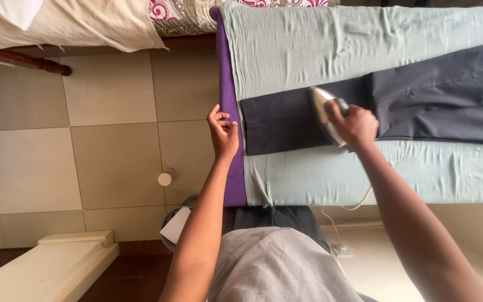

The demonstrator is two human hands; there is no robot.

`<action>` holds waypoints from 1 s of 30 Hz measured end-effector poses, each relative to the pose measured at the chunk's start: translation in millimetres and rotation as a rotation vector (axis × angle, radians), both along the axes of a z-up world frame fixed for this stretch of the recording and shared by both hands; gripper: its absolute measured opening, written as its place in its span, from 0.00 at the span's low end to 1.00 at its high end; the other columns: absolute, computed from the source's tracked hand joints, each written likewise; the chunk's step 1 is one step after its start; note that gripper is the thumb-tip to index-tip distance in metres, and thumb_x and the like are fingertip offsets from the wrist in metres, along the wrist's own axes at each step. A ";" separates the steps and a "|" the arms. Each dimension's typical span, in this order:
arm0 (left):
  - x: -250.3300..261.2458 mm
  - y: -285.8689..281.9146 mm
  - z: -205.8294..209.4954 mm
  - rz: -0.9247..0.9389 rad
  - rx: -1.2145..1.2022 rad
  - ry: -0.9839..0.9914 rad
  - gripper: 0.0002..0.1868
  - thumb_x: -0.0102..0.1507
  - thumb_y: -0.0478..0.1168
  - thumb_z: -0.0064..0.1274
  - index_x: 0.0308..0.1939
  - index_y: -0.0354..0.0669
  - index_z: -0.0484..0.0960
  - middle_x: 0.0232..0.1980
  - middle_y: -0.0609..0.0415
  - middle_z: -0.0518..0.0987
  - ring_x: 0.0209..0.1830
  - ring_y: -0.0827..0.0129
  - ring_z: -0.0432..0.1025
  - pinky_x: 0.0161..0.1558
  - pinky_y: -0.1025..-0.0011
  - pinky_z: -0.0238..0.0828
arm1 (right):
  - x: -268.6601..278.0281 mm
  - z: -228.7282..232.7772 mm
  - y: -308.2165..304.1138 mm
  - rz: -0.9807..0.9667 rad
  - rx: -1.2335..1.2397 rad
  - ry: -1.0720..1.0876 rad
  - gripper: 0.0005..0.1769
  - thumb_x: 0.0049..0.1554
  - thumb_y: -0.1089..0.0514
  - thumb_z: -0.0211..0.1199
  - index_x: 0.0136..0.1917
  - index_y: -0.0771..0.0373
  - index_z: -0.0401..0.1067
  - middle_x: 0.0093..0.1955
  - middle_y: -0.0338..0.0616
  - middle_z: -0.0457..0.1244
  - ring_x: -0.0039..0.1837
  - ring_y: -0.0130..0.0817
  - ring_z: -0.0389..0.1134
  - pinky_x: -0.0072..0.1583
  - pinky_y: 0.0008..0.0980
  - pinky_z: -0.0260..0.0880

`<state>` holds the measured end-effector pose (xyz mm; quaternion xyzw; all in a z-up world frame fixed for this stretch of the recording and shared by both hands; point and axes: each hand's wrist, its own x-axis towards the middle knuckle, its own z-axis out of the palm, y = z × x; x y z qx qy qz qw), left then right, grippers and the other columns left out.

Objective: The recorder is ironing and folding a pair of black trousers on an ironing board.

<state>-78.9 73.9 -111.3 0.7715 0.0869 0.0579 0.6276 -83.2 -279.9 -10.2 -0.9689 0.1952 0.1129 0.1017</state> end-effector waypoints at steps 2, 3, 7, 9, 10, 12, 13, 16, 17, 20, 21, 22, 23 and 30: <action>-1.7 1.1 1.5 -0.009 -0.018 0.000 0.38 0.61 0.26 0.54 0.74 0.40 0.58 0.55 0.49 0.73 0.38 0.73 0.71 0.41 0.74 0.72 | 2.5 7.8 38.3 0.068 -0.001 0.052 0.52 0.59 0.14 0.45 0.43 0.66 0.81 0.34 0.59 0.69 0.39 0.54 0.74 0.44 0.49 0.74; -1.4 0.7 2.1 -0.013 -0.037 -0.002 0.38 0.61 0.26 0.54 0.74 0.40 0.58 0.55 0.49 0.73 0.38 0.73 0.71 0.41 0.74 0.72 | 5.0 11.7 56.6 0.141 -0.003 0.102 0.52 0.59 0.14 0.43 0.43 0.64 0.80 0.34 0.58 0.69 0.38 0.52 0.74 0.41 0.47 0.74; -2.0 1.6 1.8 -0.022 -0.062 -0.008 0.38 0.61 0.25 0.52 0.74 0.39 0.58 0.56 0.49 0.73 0.38 0.73 0.71 0.40 0.75 0.72 | 11.1 9.6 129.9 0.234 0.031 0.317 0.49 0.58 0.16 0.37 0.43 0.62 0.77 0.32 0.54 0.70 0.34 0.44 0.76 0.37 0.43 0.76; -3.1 1.1 3.7 -0.018 -0.047 -0.013 0.38 0.60 0.24 0.49 0.74 0.39 0.58 0.56 0.49 0.73 0.38 0.73 0.70 0.40 0.76 0.71 | 7.9 9.4 160.3 0.276 0.056 0.102 0.49 0.57 0.16 0.43 0.41 0.64 0.78 0.32 0.57 0.70 0.33 0.48 0.73 0.36 0.44 0.74; -4.9 1.1 -1.1 -0.026 -0.047 -0.014 0.38 0.60 0.24 0.49 0.74 0.39 0.58 0.56 0.49 0.73 0.38 0.73 0.70 0.40 0.76 0.71 | 3.1 7.5 165.3 0.268 0.055 0.100 0.49 0.57 0.16 0.43 0.41 0.64 0.78 0.32 0.57 0.70 0.33 0.48 0.73 0.36 0.44 0.74; -2.9 -0.8 -10.4 -0.005 -0.108 -0.038 0.36 0.61 0.25 0.46 0.74 0.39 0.58 0.55 0.49 0.73 0.39 0.73 0.69 0.41 0.76 0.70 | -1.9 3.8 173.5 0.294 0.089 -0.140 0.49 0.57 0.15 0.47 0.36 0.63 0.79 0.31 0.57 0.69 0.34 0.49 0.72 0.37 0.44 0.73; -3.2 0.7 -12.8 -0.013 -0.107 -0.042 0.36 0.61 0.25 0.46 0.74 0.39 0.58 0.55 0.49 0.73 0.39 0.73 0.69 0.41 0.76 0.70 | -7.1 4.7 171.9 0.286 0.089 -0.145 0.49 0.57 0.15 0.47 0.36 0.63 0.79 0.31 0.57 0.69 0.34 0.49 0.72 0.37 0.44 0.73; -2.8 1.0 -17.3 0.024 -0.210 -0.027 0.31 0.64 0.28 0.41 0.73 0.39 0.59 0.55 0.50 0.74 0.38 0.74 0.69 0.42 0.76 0.69 | -19.5 11.6 158.5 0.433 0.110 -0.070 0.47 0.58 0.17 0.48 0.36 0.63 0.78 0.29 0.54 0.68 0.33 0.46 0.72 0.39 0.42 0.73; -3.3 0.6 -16.1 0.042 -0.207 -0.017 0.29 0.65 0.29 0.39 0.72 0.39 0.61 0.54 0.51 0.74 0.38 0.74 0.68 0.43 0.75 0.69 | -23.0 17.4 150.3 0.537 0.119 -0.015 0.45 0.57 0.17 0.49 0.36 0.62 0.78 0.28 0.52 0.68 0.31 0.45 0.73 0.37 0.43 0.73; -9.2 4.2 -26.1 0.113 -0.174 -0.025 0.24 0.68 0.31 0.38 0.69 0.38 0.67 0.52 0.51 0.73 0.40 0.74 0.67 0.47 0.75 0.69 | -28.8 25.2 134.2 0.660 0.115 0.094 0.44 0.55 0.17 0.50 0.37 0.60 0.78 0.27 0.49 0.68 0.30 0.43 0.73 0.36 0.42 0.73; -9.9 5.0 -31.5 0.167 -0.146 -0.046 0.22 0.69 0.32 0.40 0.68 0.37 0.70 0.50 0.51 0.73 0.42 0.74 0.67 0.49 0.75 0.68 | -28.2 26.7 129.3 0.680 0.099 0.145 0.44 0.54 0.17 0.50 0.37 0.59 0.79 0.27 0.48 0.69 0.31 0.42 0.73 0.37 0.41 0.73; -11.9 7.9 -31.0 0.167 -0.146 -0.048 0.22 0.69 0.32 0.40 0.68 0.37 0.70 0.50 0.51 0.73 0.42 0.74 0.67 0.49 0.75 0.68 | -28.7 24.6 129.5 0.681 0.098 0.142 0.44 0.54 0.17 0.50 0.37 0.59 0.79 0.27 0.48 0.69 0.31 0.42 0.73 0.37 0.41 0.73; -13.7 10.8 -30.6 0.236 -0.128 -0.042 0.19 0.70 0.33 0.40 0.65 0.37 0.73 0.50 0.53 0.73 0.44 0.74 0.67 0.50 0.75 0.67 | -29.1 22.5 129.8 0.641 0.092 0.119 0.43 0.54 0.17 0.50 0.37 0.58 0.79 0.28 0.48 0.69 0.31 0.42 0.73 0.36 0.41 0.73; -21.3 12.4 -21.0 0.364 -0.223 0.041 0.14 0.75 0.41 0.41 0.56 0.37 0.78 0.40 0.60 0.71 0.38 0.76 0.62 0.45 0.77 0.64 | -26.2 22.4 155.4 0.624 0.104 0.150 0.44 0.54 0.16 0.49 0.36 0.57 0.79 0.27 0.48 0.68 0.31 0.41 0.72 0.36 0.40 0.73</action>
